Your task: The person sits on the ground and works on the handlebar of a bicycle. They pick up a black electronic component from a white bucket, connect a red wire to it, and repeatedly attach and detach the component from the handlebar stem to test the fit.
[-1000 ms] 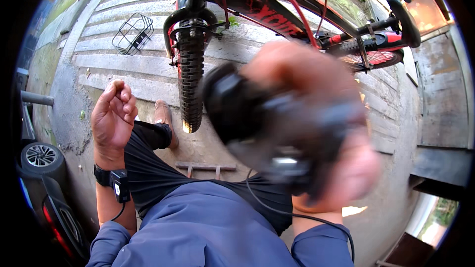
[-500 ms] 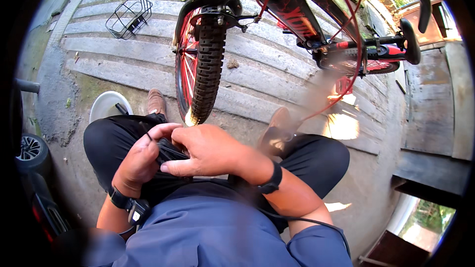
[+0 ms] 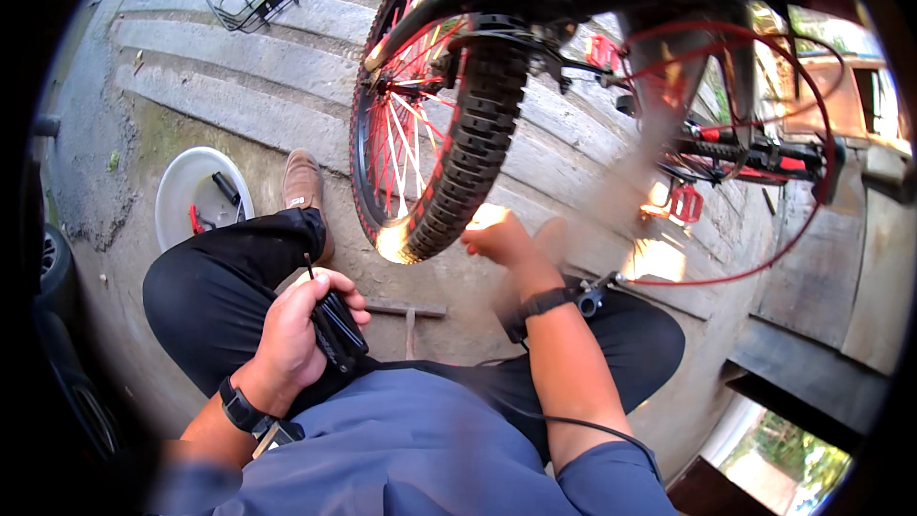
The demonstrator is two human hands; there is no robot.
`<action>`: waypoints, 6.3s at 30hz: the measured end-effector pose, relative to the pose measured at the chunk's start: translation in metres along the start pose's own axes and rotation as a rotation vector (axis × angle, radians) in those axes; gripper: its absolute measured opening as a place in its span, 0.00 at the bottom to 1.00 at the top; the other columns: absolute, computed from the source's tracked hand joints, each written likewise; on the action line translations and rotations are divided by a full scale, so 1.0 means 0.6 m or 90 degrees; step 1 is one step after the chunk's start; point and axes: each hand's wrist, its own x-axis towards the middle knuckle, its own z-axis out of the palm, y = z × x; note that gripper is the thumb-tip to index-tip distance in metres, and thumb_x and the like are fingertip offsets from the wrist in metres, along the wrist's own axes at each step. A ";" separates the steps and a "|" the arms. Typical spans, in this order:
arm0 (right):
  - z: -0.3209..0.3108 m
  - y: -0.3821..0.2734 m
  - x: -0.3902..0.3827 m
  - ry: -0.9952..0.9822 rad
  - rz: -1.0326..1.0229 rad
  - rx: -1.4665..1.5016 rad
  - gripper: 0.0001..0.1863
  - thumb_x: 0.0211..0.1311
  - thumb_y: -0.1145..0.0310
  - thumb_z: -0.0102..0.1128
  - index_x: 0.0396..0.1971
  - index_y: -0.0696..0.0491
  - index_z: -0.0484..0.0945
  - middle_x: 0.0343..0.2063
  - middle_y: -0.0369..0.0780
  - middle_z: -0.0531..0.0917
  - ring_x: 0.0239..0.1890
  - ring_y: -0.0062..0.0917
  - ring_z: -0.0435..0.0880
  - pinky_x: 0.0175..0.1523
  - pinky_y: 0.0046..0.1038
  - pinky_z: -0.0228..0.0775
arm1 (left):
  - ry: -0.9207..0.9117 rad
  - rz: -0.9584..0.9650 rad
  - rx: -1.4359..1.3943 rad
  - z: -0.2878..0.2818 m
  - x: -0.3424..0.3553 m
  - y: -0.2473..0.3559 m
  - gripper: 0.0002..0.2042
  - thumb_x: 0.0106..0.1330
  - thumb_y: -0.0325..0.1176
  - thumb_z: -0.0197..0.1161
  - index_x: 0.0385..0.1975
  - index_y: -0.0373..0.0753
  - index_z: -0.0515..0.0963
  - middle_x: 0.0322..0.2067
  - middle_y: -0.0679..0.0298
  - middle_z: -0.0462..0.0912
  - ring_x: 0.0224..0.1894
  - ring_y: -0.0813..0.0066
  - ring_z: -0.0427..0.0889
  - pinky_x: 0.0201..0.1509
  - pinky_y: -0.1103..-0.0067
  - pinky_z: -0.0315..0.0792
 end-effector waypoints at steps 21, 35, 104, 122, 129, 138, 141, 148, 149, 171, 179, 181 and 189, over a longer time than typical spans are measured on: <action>-0.004 0.130 0.311 0.224 -0.134 -0.416 0.19 0.58 0.64 0.63 0.49 0.53 0.82 0.42 0.49 0.85 0.49 0.44 0.83 0.54 0.38 0.74 | 0.142 -0.041 -0.022 -0.018 0.037 -0.007 0.11 0.75 0.31 0.47 0.43 0.31 0.74 0.39 0.57 0.80 0.41 0.69 0.82 0.50 0.73 0.76; -0.034 0.139 0.356 0.138 -0.366 -0.412 0.13 0.60 0.67 0.56 0.41 0.56 0.81 0.38 0.53 0.83 0.43 0.52 0.81 0.48 0.45 0.73 | 0.140 -0.038 0.064 -0.018 0.047 0.000 0.11 0.75 0.32 0.48 0.42 0.31 0.75 0.38 0.54 0.81 0.41 0.66 0.83 0.50 0.74 0.75; 0.341 -0.603 -0.161 -0.154 -0.559 -0.403 0.09 0.61 0.77 0.64 0.42 0.58 0.83 0.34 0.41 0.86 0.36 0.22 0.86 0.43 0.25 0.77 | -0.285 0.260 0.400 -0.002 0.012 -0.033 0.17 0.70 0.44 0.51 0.36 0.34 0.78 0.31 0.54 0.82 0.35 0.59 0.83 0.41 0.68 0.74; 0.159 -0.248 -0.237 0.213 -0.432 -0.264 0.30 0.61 0.61 0.70 0.61 0.53 0.71 0.50 0.45 0.80 0.48 0.31 0.83 0.55 0.32 0.75 | -0.170 0.224 -0.047 0.022 0.021 -0.011 0.23 0.78 0.46 0.42 0.48 0.32 0.77 0.37 0.59 0.82 0.38 0.71 0.81 0.45 0.74 0.77; 0.144 -0.178 -0.265 -0.078 -0.211 0.407 0.33 0.72 0.47 0.53 0.69 0.49 0.60 0.53 0.42 0.79 0.48 0.32 0.84 0.44 0.31 0.80 | -0.236 0.296 -0.028 0.116 -0.019 0.000 0.23 0.80 0.46 0.40 0.53 0.33 0.75 0.40 0.61 0.81 0.44 0.71 0.80 0.51 0.74 0.76; 0.045 -0.097 -0.316 -0.280 -0.308 0.845 0.27 0.74 0.51 0.49 0.62 0.54 0.67 0.50 0.44 0.80 0.42 0.37 0.86 0.34 0.29 0.81 | -0.479 0.506 0.420 0.248 -0.033 0.030 0.25 0.81 0.45 0.36 0.56 0.32 0.75 0.50 0.56 0.81 0.51 0.74 0.76 0.58 0.79 0.67; 0.030 -0.105 -0.359 -0.196 -0.386 0.844 0.30 0.72 0.50 0.53 0.64 0.54 0.64 0.52 0.45 0.79 0.40 0.37 0.86 0.32 0.26 0.80 | -0.623 0.495 0.416 0.273 0.001 0.037 0.25 0.81 0.47 0.36 0.56 0.33 0.75 0.51 0.55 0.81 0.50 0.72 0.78 0.56 0.78 0.70; -0.004 -0.159 -0.400 -0.008 -0.516 0.792 0.35 0.62 0.54 0.66 0.64 0.53 0.65 0.52 0.51 0.79 0.28 0.34 0.86 0.26 0.25 0.75 | -0.699 0.395 0.339 0.308 0.021 0.051 0.26 0.81 0.46 0.38 0.60 0.28 0.71 0.54 0.54 0.80 0.56 0.67 0.78 0.64 0.71 0.67; -0.009 -0.172 -0.407 0.086 -0.560 0.775 0.35 0.60 0.54 0.68 0.63 0.51 0.66 0.51 0.53 0.80 0.26 0.32 0.86 0.25 0.24 0.75 | -0.696 0.399 0.308 0.303 0.032 0.052 0.26 0.81 0.47 0.38 0.61 0.29 0.71 0.54 0.54 0.80 0.56 0.67 0.78 0.64 0.71 0.67; -0.103 -0.338 -0.465 1.190 -0.732 -0.190 0.20 0.53 0.77 0.70 0.47 0.62 0.77 0.40 0.45 0.84 0.39 0.29 0.86 0.47 0.28 0.78 | -0.448 0.324 0.367 0.210 0.048 0.073 0.13 0.73 0.35 0.58 0.50 0.33 0.76 0.39 0.62 0.85 0.40 0.76 0.83 0.44 0.79 0.75; -0.102 -0.342 -0.472 1.196 -0.726 -0.208 0.19 0.55 0.77 0.69 0.47 0.62 0.77 0.38 0.44 0.85 0.37 0.27 0.86 0.45 0.27 0.78 | -0.440 0.324 0.391 0.212 0.047 0.067 0.12 0.72 0.33 0.59 0.49 0.32 0.76 0.39 0.61 0.84 0.40 0.78 0.83 0.46 0.80 0.75; -0.101 -0.340 -0.470 1.188 -0.730 -0.211 0.19 0.55 0.77 0.69 0.47 0.62 0.77 0.38 0.44 0.85 0.37 0.26 0.85 0.45 0.26 0.78 | -0.436 0.327 0.402 0.212 0.046 0.066 0.12 0.72 0.32 0.60 0.48 0.31 0.76 0.38 0.61 0.84 0.40 0.78 0.82 0.46 0.80 0.75; -0.102 -0.340 -0.468 1.177 -0.738 -0.179 0.19 0.55 0.76 0.69 0.47 0.62 0.77 0.38 0.44 0.84 0.37 0.24 0.85 0.45 0.26 0.78 | -0.427 0.359 0.455 0.212 0.049 0.063 0.11 0.72 0.33 0.57 0.49 0.34 0.76 0.39 0.63 0.84 0.41 0.76 0.83 0.44 0.79 0.74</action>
